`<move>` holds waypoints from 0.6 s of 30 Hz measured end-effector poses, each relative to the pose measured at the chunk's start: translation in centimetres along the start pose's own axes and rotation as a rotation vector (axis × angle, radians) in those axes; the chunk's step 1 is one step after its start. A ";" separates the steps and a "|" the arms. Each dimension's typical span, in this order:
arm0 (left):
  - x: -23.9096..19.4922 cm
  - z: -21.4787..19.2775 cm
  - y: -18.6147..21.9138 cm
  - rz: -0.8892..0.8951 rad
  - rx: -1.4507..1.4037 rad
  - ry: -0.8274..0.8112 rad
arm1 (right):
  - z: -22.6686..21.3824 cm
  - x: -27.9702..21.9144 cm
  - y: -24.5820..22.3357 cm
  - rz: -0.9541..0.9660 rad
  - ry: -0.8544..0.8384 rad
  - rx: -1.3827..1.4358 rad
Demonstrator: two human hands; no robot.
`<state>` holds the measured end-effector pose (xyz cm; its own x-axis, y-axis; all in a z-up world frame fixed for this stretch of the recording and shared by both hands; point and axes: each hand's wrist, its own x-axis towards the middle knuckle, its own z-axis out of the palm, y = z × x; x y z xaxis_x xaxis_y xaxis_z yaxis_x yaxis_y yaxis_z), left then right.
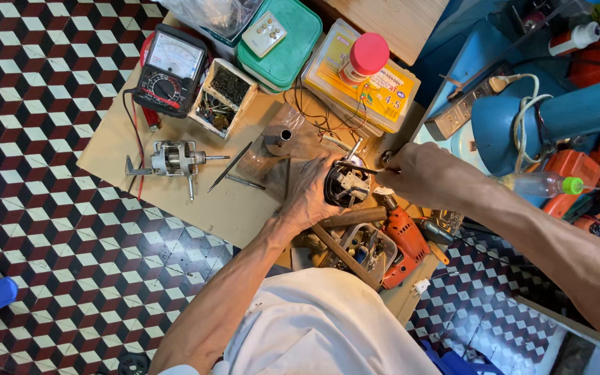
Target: The person disassembles a small electrical motor, removes the rotor, and uses a cordless drill to tighten screws on the motor housing. They then use a screwdriver to adjust internal components and reassemble the motor parts on a cluttered workbench.
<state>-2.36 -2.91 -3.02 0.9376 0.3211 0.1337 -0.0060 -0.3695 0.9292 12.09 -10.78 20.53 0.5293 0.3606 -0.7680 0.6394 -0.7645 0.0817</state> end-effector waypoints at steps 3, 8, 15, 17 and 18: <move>-0.2 0.0 0.0 -0.008 -0.019 0.012 | 0.8 -0.3 -0.8 -0.080 0.076 -0.187; -0.4 0.2 -0.1 -0.001 -0.001 0.040 | 1.2 -0.9 -1.7 -0.210 0.140 -0.444; -0.5 0.6 -0.8 -0.015 -0.007 -0.018 | 0.4 -4.1 -1.9 -0.118 0.198 -0.279; -0.5 0.4 -1.0 0.026 -0.030 -0.045 | 0.9 -6.0 -1.3 -0.071 0.170 -0.310; -0.6 0.1 -1.1 0.035 -0.019 -0.052 | 1.6 -6.9 -1.3 -0.058 0.164 -0.262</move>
<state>-2.87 -2.78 -4.15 0.9534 0.2623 0.1491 -0.0455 -0.3633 0.9306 6.69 -13.12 24.74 0.5568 0.4973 -0.6653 0.7820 -0.5839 0.2180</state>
